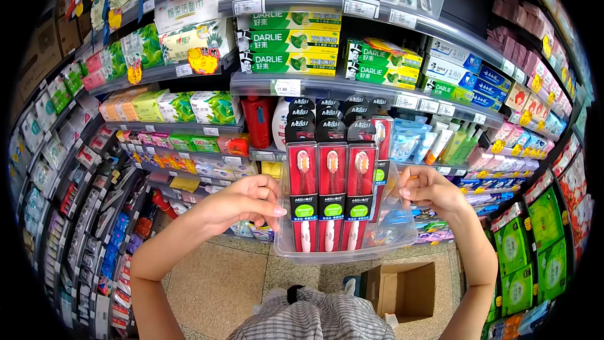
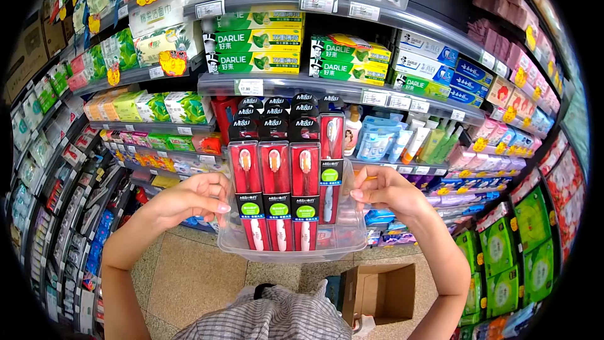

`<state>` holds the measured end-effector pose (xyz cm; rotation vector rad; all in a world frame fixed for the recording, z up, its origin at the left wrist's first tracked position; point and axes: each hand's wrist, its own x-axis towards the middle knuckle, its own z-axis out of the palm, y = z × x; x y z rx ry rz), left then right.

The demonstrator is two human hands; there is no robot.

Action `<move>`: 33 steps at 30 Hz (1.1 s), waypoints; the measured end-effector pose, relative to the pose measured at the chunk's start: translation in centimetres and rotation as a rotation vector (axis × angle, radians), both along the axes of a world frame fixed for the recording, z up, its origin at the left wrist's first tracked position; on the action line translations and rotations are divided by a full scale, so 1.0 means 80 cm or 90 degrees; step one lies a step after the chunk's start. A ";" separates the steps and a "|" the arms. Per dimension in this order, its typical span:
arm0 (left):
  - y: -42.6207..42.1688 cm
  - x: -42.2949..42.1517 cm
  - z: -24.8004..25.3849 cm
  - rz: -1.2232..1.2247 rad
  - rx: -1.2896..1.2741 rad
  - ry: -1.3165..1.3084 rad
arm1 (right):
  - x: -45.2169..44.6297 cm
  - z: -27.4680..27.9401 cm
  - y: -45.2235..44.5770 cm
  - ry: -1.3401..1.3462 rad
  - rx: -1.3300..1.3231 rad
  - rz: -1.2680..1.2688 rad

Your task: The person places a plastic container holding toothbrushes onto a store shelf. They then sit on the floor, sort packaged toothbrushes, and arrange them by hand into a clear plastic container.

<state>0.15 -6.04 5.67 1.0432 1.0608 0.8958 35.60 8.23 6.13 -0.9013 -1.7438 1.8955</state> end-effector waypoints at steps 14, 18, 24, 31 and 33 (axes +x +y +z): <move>-0.002 -0.018 0.006 -0.010 -0.029 -0.017 | -0.013 0.005 -0.003 -0.008 0.013 -0.014; 0.000 -0.022 0.004 -0.013 -0.020 -0.028 | -0.012 0.006 -0.002 -0.011 0.034 0.002; 0.001 -0.022 0.007 -0.021 -0.021 -0.038 | -0.015 0.014 -0.009 -0.006 0.068 -0.007; -0.002 -0.024 0.011 -0.012 -0.002 -0.031 | -0.012 0.015 -0.008 -0.016 0.050 -0.011; -0.005 -0.023 0.013 -0.009 -0.005 -0.031 | -0.013 0.016 -0.010 -0.012 0.047 -0.009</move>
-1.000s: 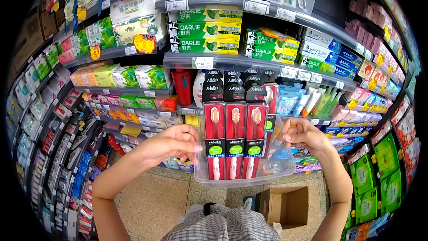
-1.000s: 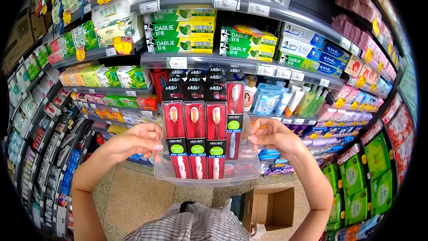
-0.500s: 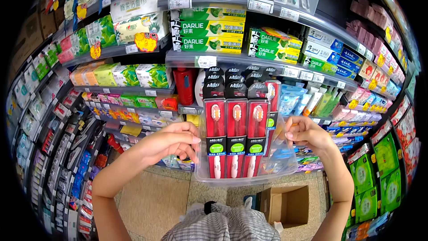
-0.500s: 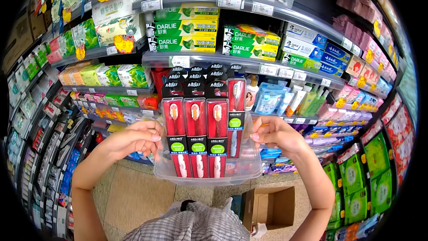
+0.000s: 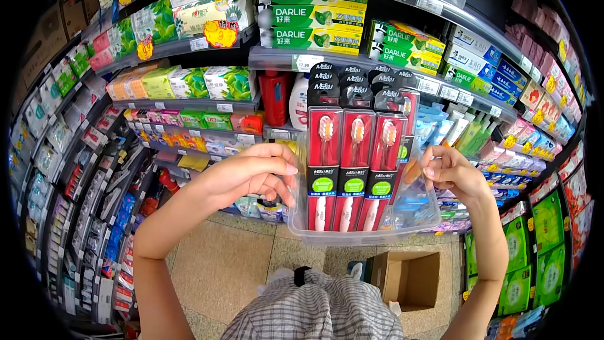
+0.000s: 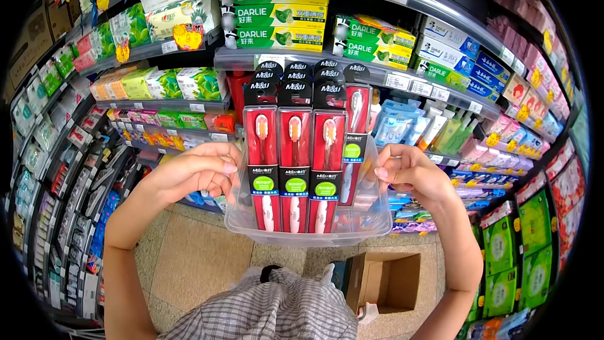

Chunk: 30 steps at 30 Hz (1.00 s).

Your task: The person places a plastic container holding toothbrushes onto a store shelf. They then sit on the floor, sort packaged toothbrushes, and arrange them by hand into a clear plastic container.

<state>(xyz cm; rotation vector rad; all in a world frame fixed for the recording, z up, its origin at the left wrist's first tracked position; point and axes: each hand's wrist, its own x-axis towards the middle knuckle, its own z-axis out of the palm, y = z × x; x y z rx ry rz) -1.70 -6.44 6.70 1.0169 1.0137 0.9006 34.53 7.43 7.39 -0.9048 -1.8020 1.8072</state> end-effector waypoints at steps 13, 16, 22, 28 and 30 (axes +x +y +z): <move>0.002 0.000 -0.008 -0.017 0.005 -0.022 | 0.004 0.002 -0.001 -0.011 -0.008 -0.007; 0.003 0.004 -0.006 -0.019 0.005 -0.019 | 0.004 0.004 -0.005 0.001 0.003 -0.007; 0.006 0.014 -0.004 -0.025 0.011 -0.024 | 0.019 0.004 0.001 -0.024 0.018 -0.005; 0.009 0.029 -0.005 -0.041 -0.006 -0.021 | 0.034 0.004 0.000 0.000 0.014 0.001; 0.009 0.032 -0.007 -0.045 -0.010 -0.018 | 0.042 -0.003 0.004 -0.003 0.005 -0.006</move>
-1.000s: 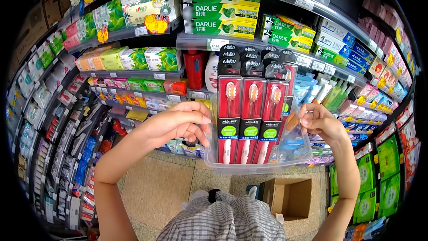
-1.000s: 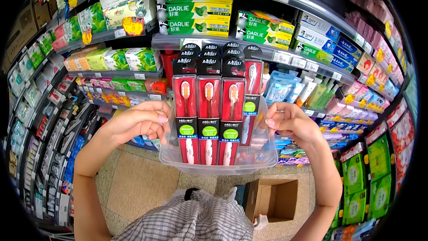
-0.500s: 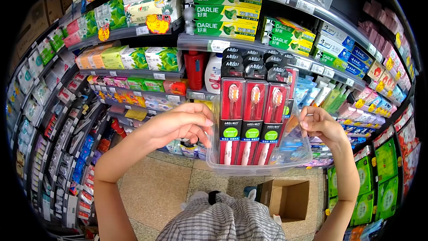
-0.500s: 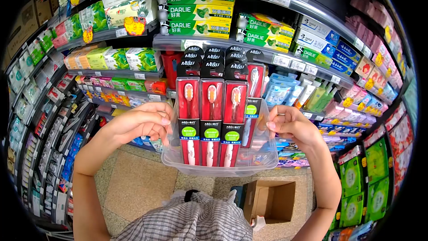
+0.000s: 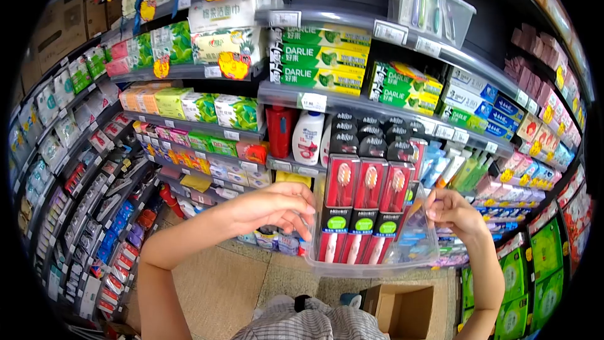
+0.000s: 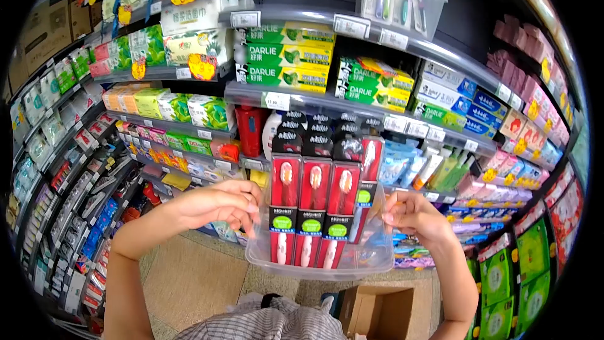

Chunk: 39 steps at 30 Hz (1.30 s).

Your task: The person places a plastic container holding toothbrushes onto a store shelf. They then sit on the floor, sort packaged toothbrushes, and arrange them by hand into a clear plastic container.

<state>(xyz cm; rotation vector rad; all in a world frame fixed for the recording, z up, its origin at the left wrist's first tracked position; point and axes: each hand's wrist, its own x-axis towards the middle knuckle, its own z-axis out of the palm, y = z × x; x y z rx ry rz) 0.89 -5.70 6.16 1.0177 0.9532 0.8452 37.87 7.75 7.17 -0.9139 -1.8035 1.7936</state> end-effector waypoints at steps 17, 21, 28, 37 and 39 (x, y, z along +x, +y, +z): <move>0.030 -0.028 -0.025 -0.028 0.001 -0.027 | -0.025 -0.017 0.036 0.026 -0.062 -0.030; 0.055 -0.062 -0.015 -0.075 -0.006 -0.023 | -0.051 -0.011 0.044 0.046 -0.052 -0.069; 0.089 -0.122 0.004 -0.136 -0.025 -0.021 | -0.101 -0.003 0.049 0.050 -0.038 -0.120; 0.136 -0.166 -0.016 -0.216 -0.070 -0.001 | -0.118 -0.010 0.048 0.037 -0.096 -0.098; 0.134 -0.161 -0.022 -0.219 -0.095 -0.013 | -0.121 -0.013 0.044 0.014 -0.130 -0.098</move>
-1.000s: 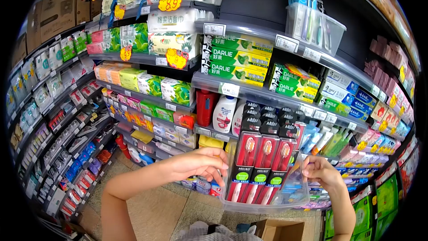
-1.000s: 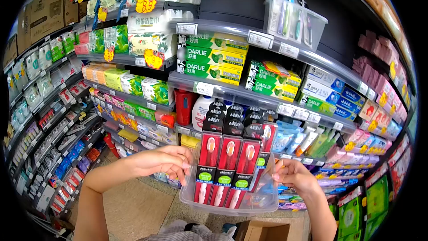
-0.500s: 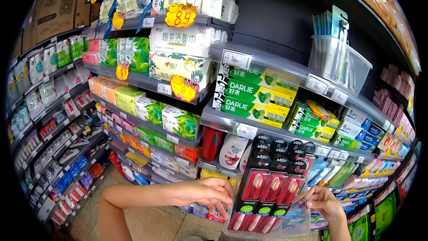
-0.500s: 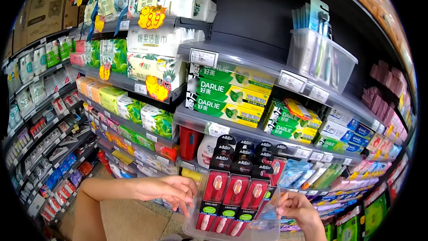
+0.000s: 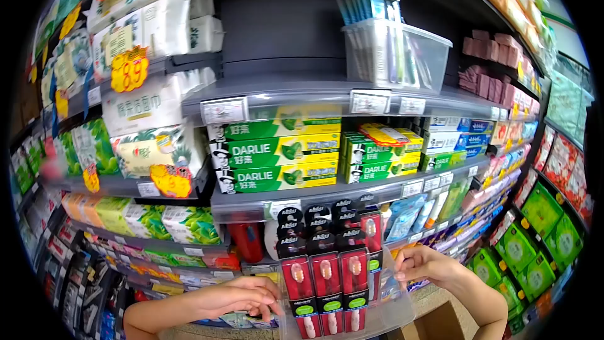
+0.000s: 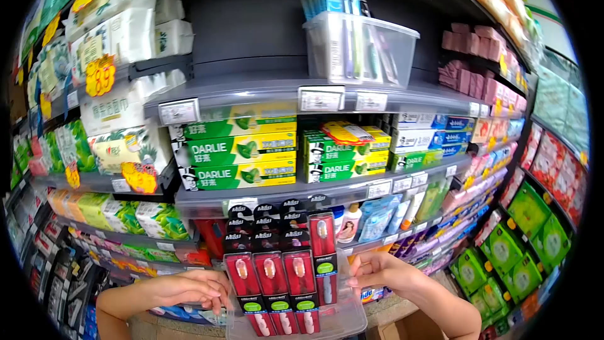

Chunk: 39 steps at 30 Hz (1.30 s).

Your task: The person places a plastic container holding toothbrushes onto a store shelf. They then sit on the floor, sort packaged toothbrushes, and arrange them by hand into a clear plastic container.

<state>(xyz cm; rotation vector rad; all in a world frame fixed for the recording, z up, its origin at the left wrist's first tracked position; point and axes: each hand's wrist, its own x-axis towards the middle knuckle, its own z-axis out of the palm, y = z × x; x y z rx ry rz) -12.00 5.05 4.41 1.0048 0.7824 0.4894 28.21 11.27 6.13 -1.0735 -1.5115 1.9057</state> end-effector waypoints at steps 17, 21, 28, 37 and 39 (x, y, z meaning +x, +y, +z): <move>0.028 0.055 0.000 0.010 0.012 0.069 | 0.054 -0.007 0.047 0.000 -0.011 0.060; 0.032 0.069 -0.002 0.019 0.019 0.065 | 0.068 -0.009 0.061 -0.021 -0.019 0.061; 0.040 0.072 -0.012 0.033 0.023 0.046 | 0.072 -0.008 0.077 -0.037 -0.020 0.068; 0.043 0.069 -0.006 0.045 0.049 0.065 | 0.067 -0.009 0.084 -0.038 -0.017 0.085; 0.042 0.066 -0.008 0.040 0.060 0.070 | 0.065 -0.007 0.082 -0.038 -0.026 0.070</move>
